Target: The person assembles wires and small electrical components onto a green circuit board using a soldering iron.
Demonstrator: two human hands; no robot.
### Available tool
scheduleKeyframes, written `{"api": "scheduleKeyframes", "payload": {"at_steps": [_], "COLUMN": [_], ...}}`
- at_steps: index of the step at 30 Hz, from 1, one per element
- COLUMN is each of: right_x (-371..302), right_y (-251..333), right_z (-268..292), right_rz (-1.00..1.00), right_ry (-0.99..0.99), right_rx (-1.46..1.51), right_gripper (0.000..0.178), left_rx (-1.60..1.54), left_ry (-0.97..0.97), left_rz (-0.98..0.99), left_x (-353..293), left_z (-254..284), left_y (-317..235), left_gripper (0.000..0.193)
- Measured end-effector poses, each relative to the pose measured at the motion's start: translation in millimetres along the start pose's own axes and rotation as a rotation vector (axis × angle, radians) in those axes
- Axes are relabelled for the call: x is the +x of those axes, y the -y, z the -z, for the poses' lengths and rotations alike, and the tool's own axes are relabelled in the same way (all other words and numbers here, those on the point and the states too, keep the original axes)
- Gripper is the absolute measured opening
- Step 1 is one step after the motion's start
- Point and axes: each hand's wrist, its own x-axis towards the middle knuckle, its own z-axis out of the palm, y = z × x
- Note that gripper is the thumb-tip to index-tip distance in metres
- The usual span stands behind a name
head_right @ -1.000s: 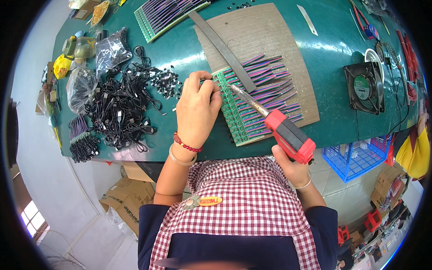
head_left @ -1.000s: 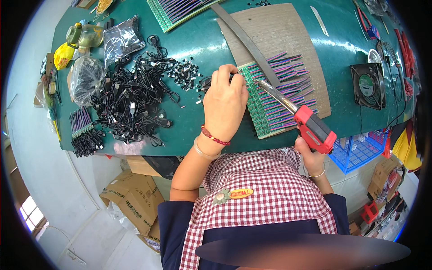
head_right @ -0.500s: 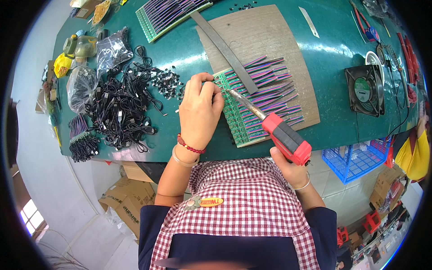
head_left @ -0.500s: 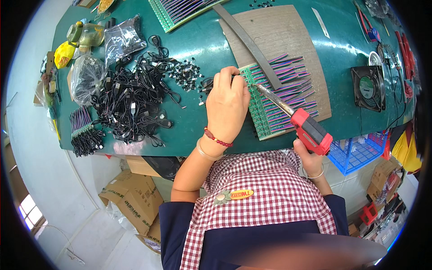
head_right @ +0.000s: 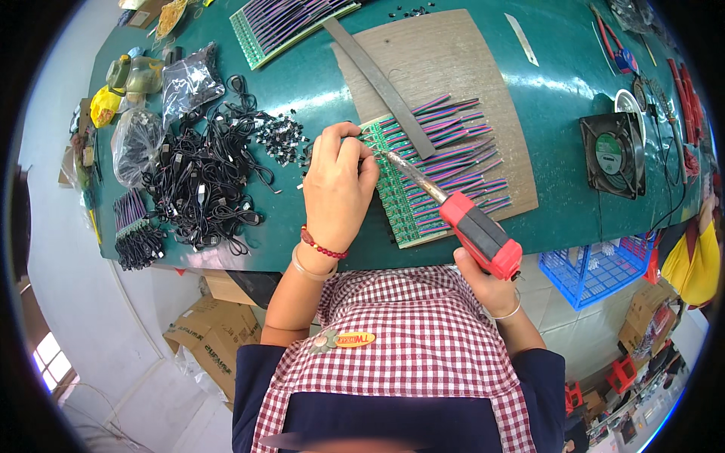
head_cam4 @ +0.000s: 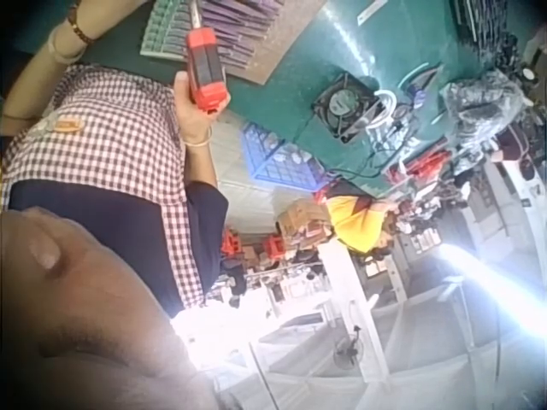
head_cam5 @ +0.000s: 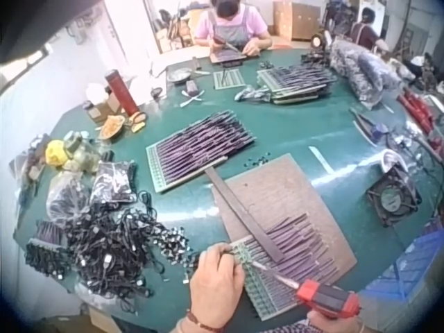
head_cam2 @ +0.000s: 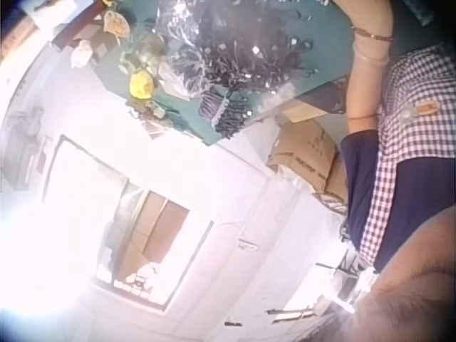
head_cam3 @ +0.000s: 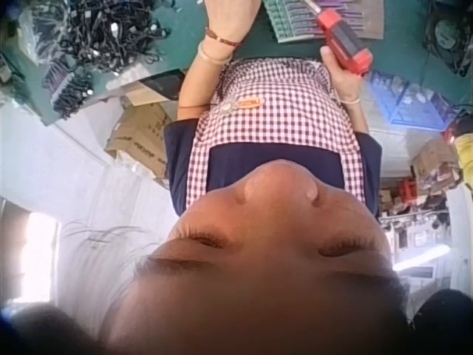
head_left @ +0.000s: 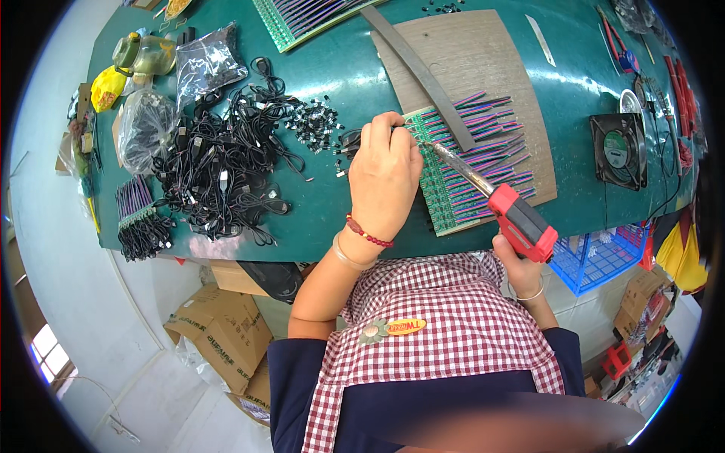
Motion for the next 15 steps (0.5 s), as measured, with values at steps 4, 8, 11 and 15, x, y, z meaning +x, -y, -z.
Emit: {"api": "scheduleKeyframes", "payload": {"at_steps": [4,8,11,15], "right_x": [-4.5,-7.9,-8.9,-8.3], "right_y": [2.0,-2.9,-6.1,-6.3], "right_z": [-1.9,0.7,2.8,3.6], "right_rz": [-0.011,-0.045,-0.081,-0.066], "right_ry": [-0.042,-0.062,-0.038,-0.043], "right_rx": [0.042,0.098,0.11,0.065], "right_gripper": [0.021,0.021,0.021,0.021], "left_rx": [-0.028,-0.025,-0.011,0.0], "left_ry": [0.008,0.001,-0.006,0.004], "left_rz": [0.036,0.024,0.012,0.006], "left_x": [-1.3,-0.3,-0.5,-0.5], "left_z": [-0.4,0.3,0.1,0.5], "left_y": [-1.0,-1.4,-1.1,-0.9], "left_gripper": [0.014,0.014,0.014,0.014]}}
